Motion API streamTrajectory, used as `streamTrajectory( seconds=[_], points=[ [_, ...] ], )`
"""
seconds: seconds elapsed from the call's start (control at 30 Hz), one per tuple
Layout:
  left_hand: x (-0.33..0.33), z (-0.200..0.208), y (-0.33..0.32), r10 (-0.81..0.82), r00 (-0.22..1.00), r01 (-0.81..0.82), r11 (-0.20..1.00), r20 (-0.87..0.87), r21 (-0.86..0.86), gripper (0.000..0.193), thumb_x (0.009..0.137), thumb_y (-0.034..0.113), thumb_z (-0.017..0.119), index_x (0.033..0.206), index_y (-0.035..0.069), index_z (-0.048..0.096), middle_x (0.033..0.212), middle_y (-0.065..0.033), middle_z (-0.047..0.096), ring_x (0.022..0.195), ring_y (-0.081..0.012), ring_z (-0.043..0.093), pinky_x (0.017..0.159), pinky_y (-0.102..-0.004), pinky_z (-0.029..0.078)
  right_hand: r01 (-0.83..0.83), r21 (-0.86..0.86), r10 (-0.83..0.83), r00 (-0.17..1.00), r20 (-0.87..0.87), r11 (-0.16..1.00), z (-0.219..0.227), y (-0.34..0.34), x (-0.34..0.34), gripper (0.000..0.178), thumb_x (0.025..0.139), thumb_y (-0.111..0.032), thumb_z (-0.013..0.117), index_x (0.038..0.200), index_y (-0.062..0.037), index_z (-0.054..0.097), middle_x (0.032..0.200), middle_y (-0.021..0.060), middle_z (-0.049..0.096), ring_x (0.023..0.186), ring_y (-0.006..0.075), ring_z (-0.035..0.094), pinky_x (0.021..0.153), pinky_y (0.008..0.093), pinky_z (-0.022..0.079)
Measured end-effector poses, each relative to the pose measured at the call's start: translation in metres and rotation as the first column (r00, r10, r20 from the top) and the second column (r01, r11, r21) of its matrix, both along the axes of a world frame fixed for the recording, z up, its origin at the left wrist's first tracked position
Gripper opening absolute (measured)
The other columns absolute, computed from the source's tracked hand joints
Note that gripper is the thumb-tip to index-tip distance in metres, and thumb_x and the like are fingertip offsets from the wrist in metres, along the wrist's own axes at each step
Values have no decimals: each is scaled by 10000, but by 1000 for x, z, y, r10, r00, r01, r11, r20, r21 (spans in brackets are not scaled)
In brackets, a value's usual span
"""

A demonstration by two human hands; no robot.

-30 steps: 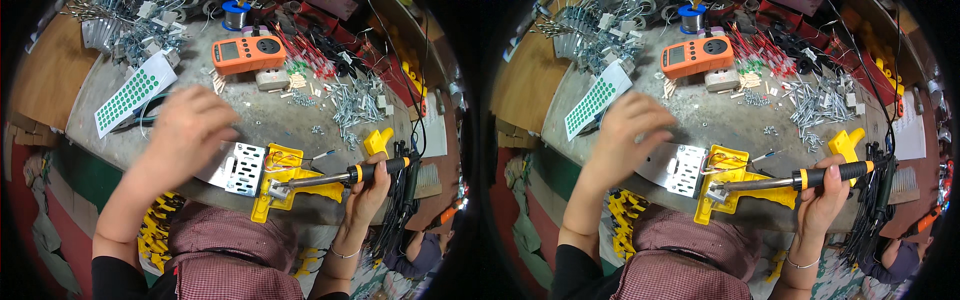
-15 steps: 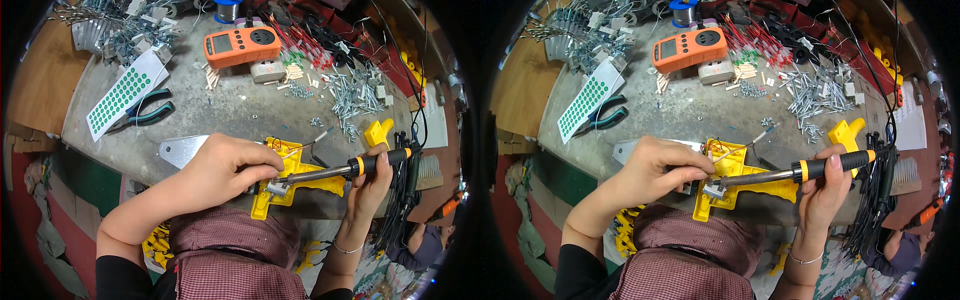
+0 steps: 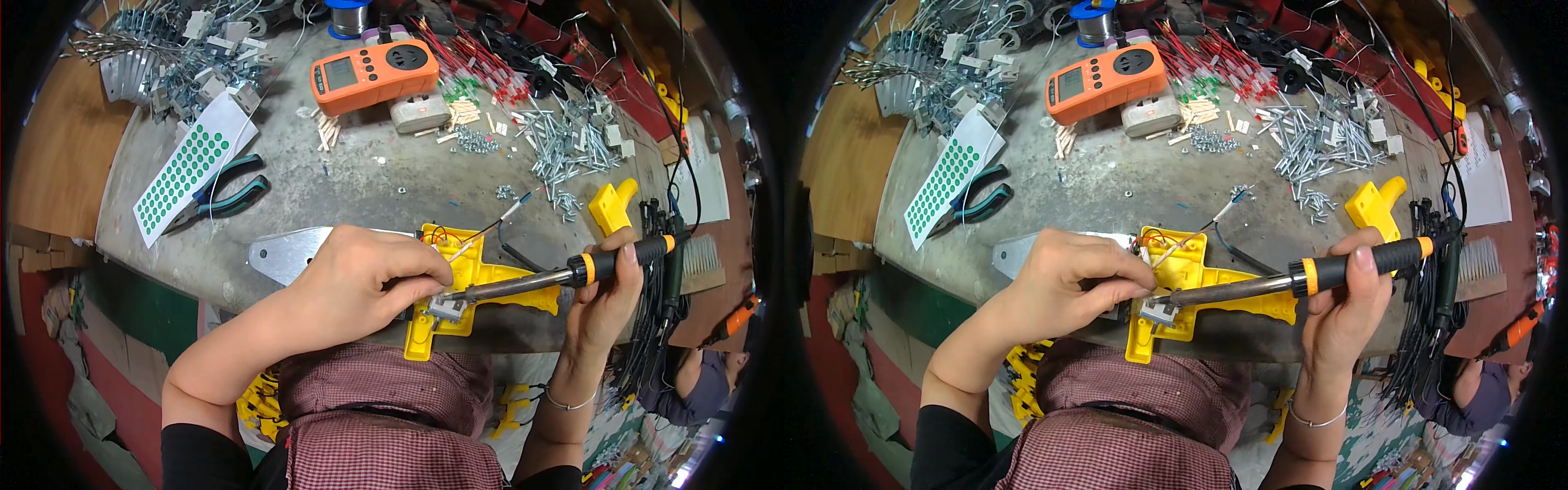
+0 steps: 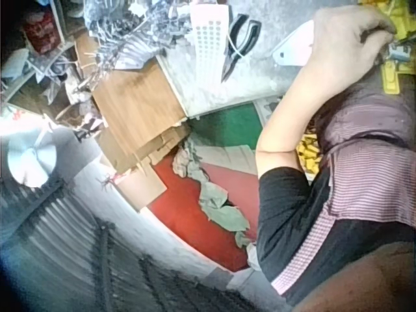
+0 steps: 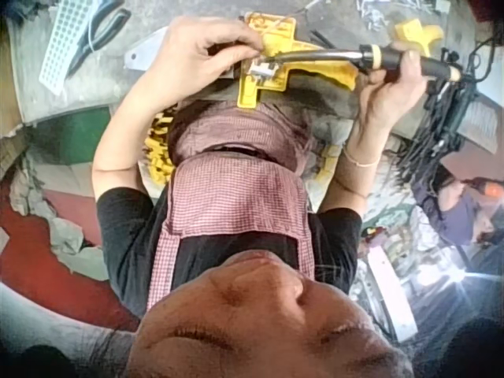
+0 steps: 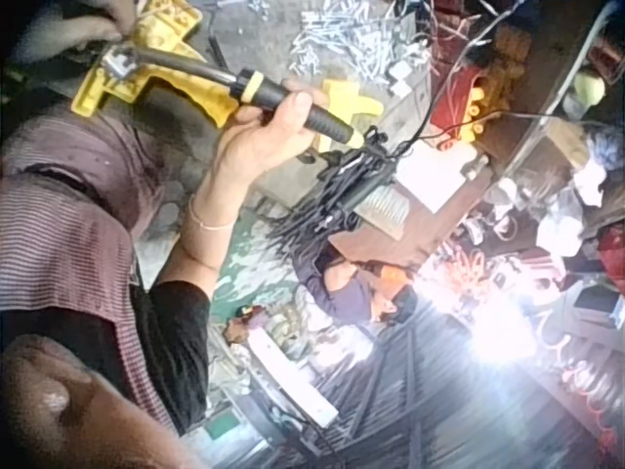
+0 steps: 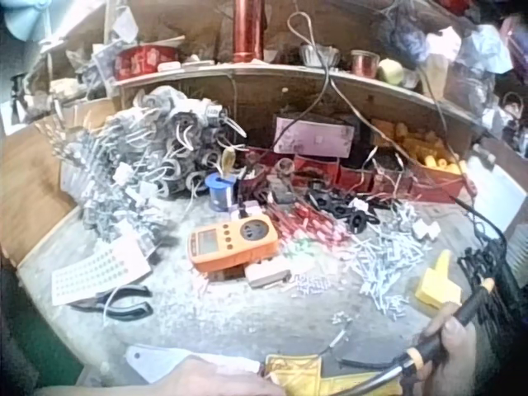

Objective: Assemble a yellow handheld device by soldering wires and screwing components together.

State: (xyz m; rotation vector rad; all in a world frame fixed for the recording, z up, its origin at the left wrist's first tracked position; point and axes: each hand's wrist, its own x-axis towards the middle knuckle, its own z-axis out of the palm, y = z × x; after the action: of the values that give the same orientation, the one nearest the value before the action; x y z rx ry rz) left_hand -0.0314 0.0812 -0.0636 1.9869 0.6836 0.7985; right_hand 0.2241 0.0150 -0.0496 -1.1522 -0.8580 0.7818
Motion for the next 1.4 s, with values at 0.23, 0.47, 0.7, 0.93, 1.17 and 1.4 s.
streamTrajectory(
  seconds=[0.23, 0.47, 0.7, 0.93, 1.17, 1.4],
  points=[
    [-1, 2, -1, -11, 999, 17, 987, -39, 161, 136, 745, 20, 729, 869, 74, 713, 778, -68, 697, 682, -216, 681, 597, -298, 519, 39, 22, -38, 999, -13, 999, 1, -2, 0, 277, 946, -309, 533, 854, -49, 503, 594, 23, 467, 392, 37, 328, 389, 186, 268],
    [-1, 1, 0, -10, 999, 21, 971, -47, 237, 146, 727, 22, 740, 859, 78, 709, 763, -64, 690, 670, -211, 680, 580, -303, 526, 47, 4, -47, 999, 10, 999, 0, -1, -6, 262, 941, -295, 535, 854, -50, 496, 597, 29, 480, 394, 39, 355, 389, 181, 281],
    [0, -1, 0, -4, 1000, 8, 962, -16, 273, 141, 730, 23, 738, 857, 74, 704, 753, -66, 685, 654, -215, 674, 567, -302, 520, 48, 72, -46, 998, -31, 996, 2, -5, 3, 279, 944, -289, 528, 831, -39, 475, 559, 5, 405, 397, 34, 287, 403, 195, 254],
    [1, -2, 1, -13, 1000, 15, 961, -8, 278, 133, 742, 24, 729, 863, 70, 703, 758, -70, 685, 655, -218, 674, 568, -307, 518, 80, 59, -79, 997, -4, 995, 2, -6, 1, 288, 942, -289, 526, 805, -45, 461, 533, -1, 390, 401, 34, 295, 418, 191, 260],
    [0, -1, 1, -22, 1000, 27, 961, -21, 277, 145, 735, 16, 731, 867, 69, 706, 766, -72, 689, 674, -223, 681, 586, -306, 526, 75, 57, -74, 997, -20, 996, 2, -7, 2, 282, 942, -289, 524, 802, -54, 458, 532, 1, 391, 402, 36, 294, 421, 193, 255],
    [-1, -1, 0, -18, 999, 25, 961, -28, 276, 147, 730, 17, 734, 864, 72, 706, 765, -72, 689, 677, -222, 682, 588, -306, 527, 82, 58, -81, 996, -25, 995, 3, -7, 1, 284, 941, -290, 526, 793, -59, 453, 518, -7, 379, 399, 32, 292, 417, 190, 253]
  ],
)
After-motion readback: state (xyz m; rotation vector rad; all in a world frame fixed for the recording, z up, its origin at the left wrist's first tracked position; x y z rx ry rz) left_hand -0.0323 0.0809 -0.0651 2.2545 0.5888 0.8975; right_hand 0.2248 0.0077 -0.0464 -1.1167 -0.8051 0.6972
